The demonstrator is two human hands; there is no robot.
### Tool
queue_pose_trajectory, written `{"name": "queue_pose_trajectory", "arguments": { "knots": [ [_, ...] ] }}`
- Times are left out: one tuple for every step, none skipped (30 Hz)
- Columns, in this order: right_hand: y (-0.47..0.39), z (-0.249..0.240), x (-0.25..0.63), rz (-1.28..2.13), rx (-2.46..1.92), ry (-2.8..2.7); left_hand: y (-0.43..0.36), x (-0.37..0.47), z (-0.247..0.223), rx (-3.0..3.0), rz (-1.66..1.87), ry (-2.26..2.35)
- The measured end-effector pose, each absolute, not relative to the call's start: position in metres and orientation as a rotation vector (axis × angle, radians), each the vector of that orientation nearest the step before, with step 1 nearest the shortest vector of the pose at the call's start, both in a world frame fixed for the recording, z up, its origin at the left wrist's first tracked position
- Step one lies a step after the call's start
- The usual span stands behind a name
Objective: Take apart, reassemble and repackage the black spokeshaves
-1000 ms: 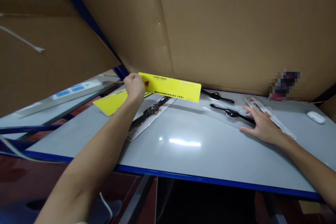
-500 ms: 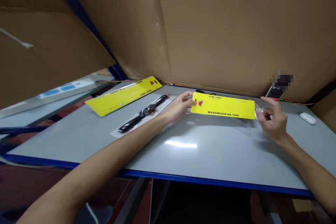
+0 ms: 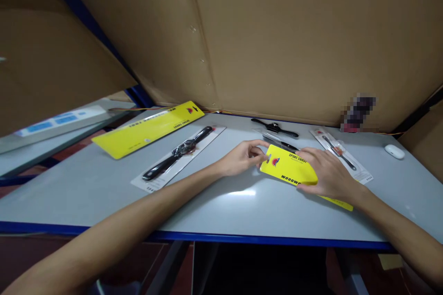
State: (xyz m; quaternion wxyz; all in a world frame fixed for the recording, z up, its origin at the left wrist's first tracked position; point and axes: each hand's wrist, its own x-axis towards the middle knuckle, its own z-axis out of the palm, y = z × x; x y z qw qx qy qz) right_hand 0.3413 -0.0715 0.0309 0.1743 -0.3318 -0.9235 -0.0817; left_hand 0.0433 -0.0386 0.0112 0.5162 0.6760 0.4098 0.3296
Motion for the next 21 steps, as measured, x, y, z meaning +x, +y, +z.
{"name": "queue_pose_trajectory", "arguments": {
  "knots": [
    [-0.072,0.031,0.342,-0.265,-0.965,-2.611,-0.038,0.042,0.012,1.647,0.807,1.020],
    [-0.073,0.032,0.342,-0.291,-0.995,-2.602,-0.037,0.041,0.013,1.667,0.822,1.057],
    [-0.073,0.032,0.343,-0.304,-1.027,-2.594,-0.036,0.039,0.014,1.680,0.833,1.089],
    [-0.073,0.033,0.344,-0.311,-1.063,-2.585,-0.035,0.038,0.014,1.686,0.838,1.113],
    [-0.073,0.033,0.344,-0.316,-1.103,-2.575,-0.034,0.036,0.013,1.688,0.838,1.131],
    [-0.072,0.033,0.345,-0.318,-1.148,-2.566,-0.033,0.035,0.013,1.690,0.829,1.144],
    [-0.070,0.033,0.347,-0.316,-1.194,-2.549,-0.032,0.033,0.012,1.700,0.821,1.162],
    [-0.068,0.033,0.348,-0.305,-1.236,-2.527,-0.031,0.032,0.011,1.727,0.823,1.190],
    [-0.066,0.034,0.351,-0.279,-1.266,-2.497,-0.030,0.031,0.009,1.778,0.845,1.231],
    [-0.063,0.035,0.354,-0.239,-1.284,-2.459,-0.029,0.030,0.008,1.855,0.889,1.281],
    [-0.059,0.037,0.357,-0.188,-1.300,-2.410,-0.029,0.029,0.007,1.961,0.951,1.327],
    [-0.055,0.040,0.362,-0.135,-1.324,-2.346,-0.028,0.028,0.006,2.088,1.018,1.358],
    [-0.050,0.043,0.367,-0.093,-1.361,-2.264,-0.027,0.027,0.005,2.223,1.077,1.371],
    [-0.045,0.046,0.374,-0.055,-1.436,-2.169,-0.026,0.026,0.004,2.355,1.118,1.363],
    [-0.039,0.049,0.381,-0.024,-1.524,-2.058,-0.025,0.024,0.003,2.473,1.134,1.339],
    [-0.033,0.051,0.388,-0.015,-1.588,-1.960,-0.023,0.024,0.002,2.577,1.123,1.307],
    [-0.027,0.053,0.396,-0.029,-1.634,-1.881,-0.022,0.023,0.001,2.661,1.088,1.275],
    [-0.020,0.053,0.404,-0.038,-1.676,-1.843,-0.020,0.022,-0.001,2.728,1.030,1.248],
    [-0.014,0.052,0.412,-0.051,-1.719,-1.818,-0.018,0.022,-0.003,2.778,0.950,1.224],
    [-0.008,0.050,0.420,-0.066,-1.760,-1.812,-0.016,0.021,-0.005,2.809,0.860,1.207],
    [-0.003,0.047,0.426,-0.082,-1.803,-1.817,-0.015,0.021,-0.006,2.825,0.776,1.197]
  ]
}}
